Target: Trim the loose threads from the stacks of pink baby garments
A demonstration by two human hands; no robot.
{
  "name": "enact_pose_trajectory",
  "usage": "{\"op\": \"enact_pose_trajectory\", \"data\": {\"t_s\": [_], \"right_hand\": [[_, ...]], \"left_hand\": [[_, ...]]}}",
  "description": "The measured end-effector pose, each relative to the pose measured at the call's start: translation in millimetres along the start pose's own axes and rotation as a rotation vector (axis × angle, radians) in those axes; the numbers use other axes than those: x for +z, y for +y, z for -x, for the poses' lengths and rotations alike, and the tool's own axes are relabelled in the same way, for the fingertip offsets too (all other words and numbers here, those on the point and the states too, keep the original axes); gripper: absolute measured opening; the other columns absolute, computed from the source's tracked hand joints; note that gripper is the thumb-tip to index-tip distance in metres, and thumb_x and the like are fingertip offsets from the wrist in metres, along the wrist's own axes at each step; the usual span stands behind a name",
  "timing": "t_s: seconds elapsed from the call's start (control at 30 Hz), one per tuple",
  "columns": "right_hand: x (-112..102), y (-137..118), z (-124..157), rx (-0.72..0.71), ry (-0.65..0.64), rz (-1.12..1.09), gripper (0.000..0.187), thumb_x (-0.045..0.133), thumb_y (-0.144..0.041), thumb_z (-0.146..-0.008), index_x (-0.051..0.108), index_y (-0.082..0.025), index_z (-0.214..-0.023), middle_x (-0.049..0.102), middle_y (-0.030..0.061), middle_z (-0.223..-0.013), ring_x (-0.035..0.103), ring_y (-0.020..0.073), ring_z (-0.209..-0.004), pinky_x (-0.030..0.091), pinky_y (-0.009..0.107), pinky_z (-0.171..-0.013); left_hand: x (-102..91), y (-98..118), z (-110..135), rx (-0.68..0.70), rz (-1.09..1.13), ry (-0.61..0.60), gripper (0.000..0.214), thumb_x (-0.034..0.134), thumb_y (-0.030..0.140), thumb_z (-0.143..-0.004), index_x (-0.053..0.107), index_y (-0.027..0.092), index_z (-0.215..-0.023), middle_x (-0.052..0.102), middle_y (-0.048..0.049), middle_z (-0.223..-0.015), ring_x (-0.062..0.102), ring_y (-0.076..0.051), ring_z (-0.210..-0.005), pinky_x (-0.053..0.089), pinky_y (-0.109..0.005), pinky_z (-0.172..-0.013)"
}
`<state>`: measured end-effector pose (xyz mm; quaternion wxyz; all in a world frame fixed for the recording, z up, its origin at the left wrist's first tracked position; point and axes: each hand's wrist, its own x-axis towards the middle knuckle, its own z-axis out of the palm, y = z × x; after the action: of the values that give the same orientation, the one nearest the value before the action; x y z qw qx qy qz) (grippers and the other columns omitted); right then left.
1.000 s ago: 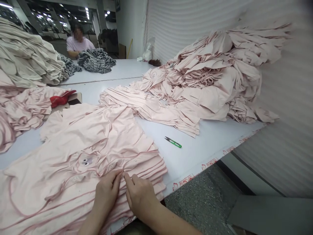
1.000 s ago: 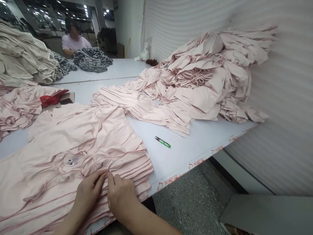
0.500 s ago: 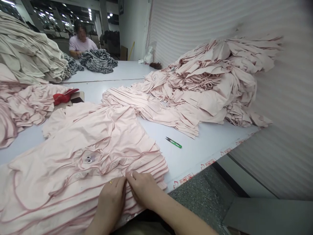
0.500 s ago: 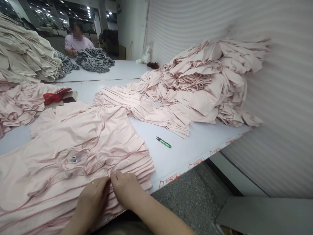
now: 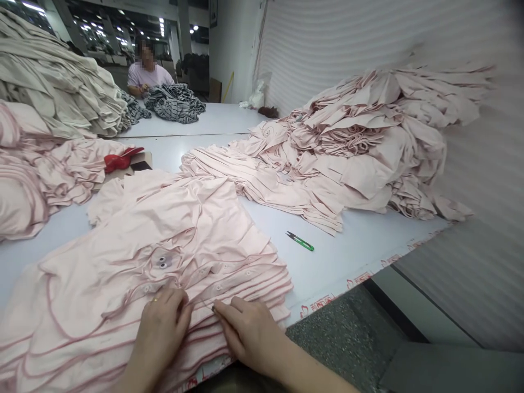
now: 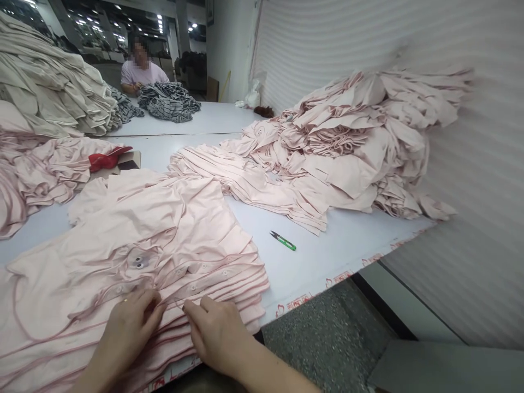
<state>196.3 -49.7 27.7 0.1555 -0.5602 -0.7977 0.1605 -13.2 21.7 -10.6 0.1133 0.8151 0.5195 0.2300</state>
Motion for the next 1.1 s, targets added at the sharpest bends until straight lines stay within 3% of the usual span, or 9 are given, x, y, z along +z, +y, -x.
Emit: {"op": "enact_pose_trajectory", "data": {"t_s": [0.17,0.3,0.37,0.5,0.6,0.73,0.8,0.9,1.1], "right_hand": [[17.0,-19.7,-14.7,-0.025,-0.015,0.028,0.029,0.051,-0.020,-0.091,0.060,-0.023,-0.118,0.065,0.0027,-0.086,0.062,0.0181,-0.069,0.042,0.026,-0.058],[46.6,-41.7,-34.1,0.066,-0.044,0.252,0.050,0.057,-0.013,-0.082,0.052,-0.006,-0.131,0.066,0.0136,-0.088,0.064,0.0246,-0.068,0.045,0.031,-0.054],[49.4,-46.9,-37.7,0.073,-0.088,0.304,0.052,0.058,-0.008,-0.079,0.050,-0.001,-0.130,0.067,0.0166,-0.089,0.065,0.0251,-0.069,0.047,0.032,-0.054],[24.5,-41.6,-27.5,-0.052,-0.163,0.230,0.051,0.058,-0.011,-0.083,0.050,-0.010,-0.132,0.066,0.0113,-0.093,0.064,0.0228,-0.074,0.047,0.030,-0.059],[10.4,-37.3,-21.9,-0.003,-0.122,0.131,0.041,0.054,-0.017,-0.089,0.052,-0.020,-0.130,0.065,0.0064,-0.093,0.063,0.0200,-0.075,0.044,0.028,-0.063],[19.3,-43.2,-28.6,0.020,-0.035,0.040,0.037,0.050,-0.017,-0.092,0.052,-0.021,-0.129,0.065,0.0049,-0.092,0.061,0.0176,-0.073,0.040,0.025,-0.061],[25.4,-49.8,-31.5,-0.017,-0.033,-0.008,0.032,0.050,-0.017,-0.092,0.055,-0.022,-0.123,0.065,0.0038,-0.089,0.061,0.0173,-0.072,0.039,0.025,-0.061],[29.1,-60.9,-33.2,-0.063,-0.057,-0.052,0.028,0.050,-0.018,-0.091,0.058,-0.023,-0.118,0.065,0.0025,-0.085,0.060,0.0171,-0.070,0.038,0.025,-0.060],[34.3,-73.7,-35.6,-0.068,-0.045,-0.070,0.035,0.051,-0.018,-0.089,0.056,-0.022,-0.123,0.066,0.0038,-0.089,0.062,0.0192,-0.074,0.039,0.027,-0.061]], "left_hand": [[-0.1,-21.1,13.2,0.009,0.192,0.024,0.024,0.048,0.039,-0.091,0.069,0.026,-0.090,0.075,0.0012,-0.087,0.070,-0.016,-0.080,0.053,-0.027,-0.073],[12.4,-18.2,21.8,0.116,0.155,0.053,0.024,0.047,0.033,-0.093,0.069,0.025,-0.092,0.074,-0.0012,-0.086,0.068,-0.017,-0.078,0.052,-0.029,-0.073],[14.2,-17.1,23.9,0.140,0.109,0.084,0.023,0.045,0.028,-0.093,0.068,0.024,-0.093,0.073,-0.0020,-0.085,0.067,-0.017,-0.075,0.051,-0.030,-0.071],[11.6,-20.8,10.5,0.095,0.120,0.037,0.017,0.049,0.023,-0.088,0.064,0.023,-0.080,0.069,0.0005,-0.073,0.065,-0.016,-0.068,0.048,-0.027,-0.063],[9.0,-23.1,-0.7,0.074,0.092,0.060,0.018,0.048,0.019,-0.085,0.063,0.022,-0.075,0.068,0.0010,-0.069,0.065,-0.016,-0.067,0.047,-0.028,-0.063],[-7.7,-33.0,11.1,0.064,-0.069,0.176,0.017,0.054,0.034,-0.086,0.065,0.021,-0.091,0.072,-0.0043,-0.089,0.066,-0.024,-0.084,0.047,-0.035,-0.072],[-21.3,-44.5,23.8,0.029,-0.126,0.145,0.022,0.057,0.043,-0.085,0.064,0.022,-0.087,0.071,-0.0035,-0.087,0.065,-0.025,-0.082,0.046,-0.036,-0.068],[-36.0,-62.9,36.8,0.042,0.009,0.053,0.020,0.050,0.037,-0.091,0.063,0.025,-0.081,0.070,0.0016,-0.078,0.065,-0.018,-0.073,0.046,-0.031,-0.064],[-38.3,-70.4,36.7,0.040,0.132,0.069,0.013,0.053,0.033,-0.090,0.063,0.025,-0.091,0.072,0.0035,-0.082,0.068,-0.014,-0.075,0.050,-0.026,-0.066]]}}
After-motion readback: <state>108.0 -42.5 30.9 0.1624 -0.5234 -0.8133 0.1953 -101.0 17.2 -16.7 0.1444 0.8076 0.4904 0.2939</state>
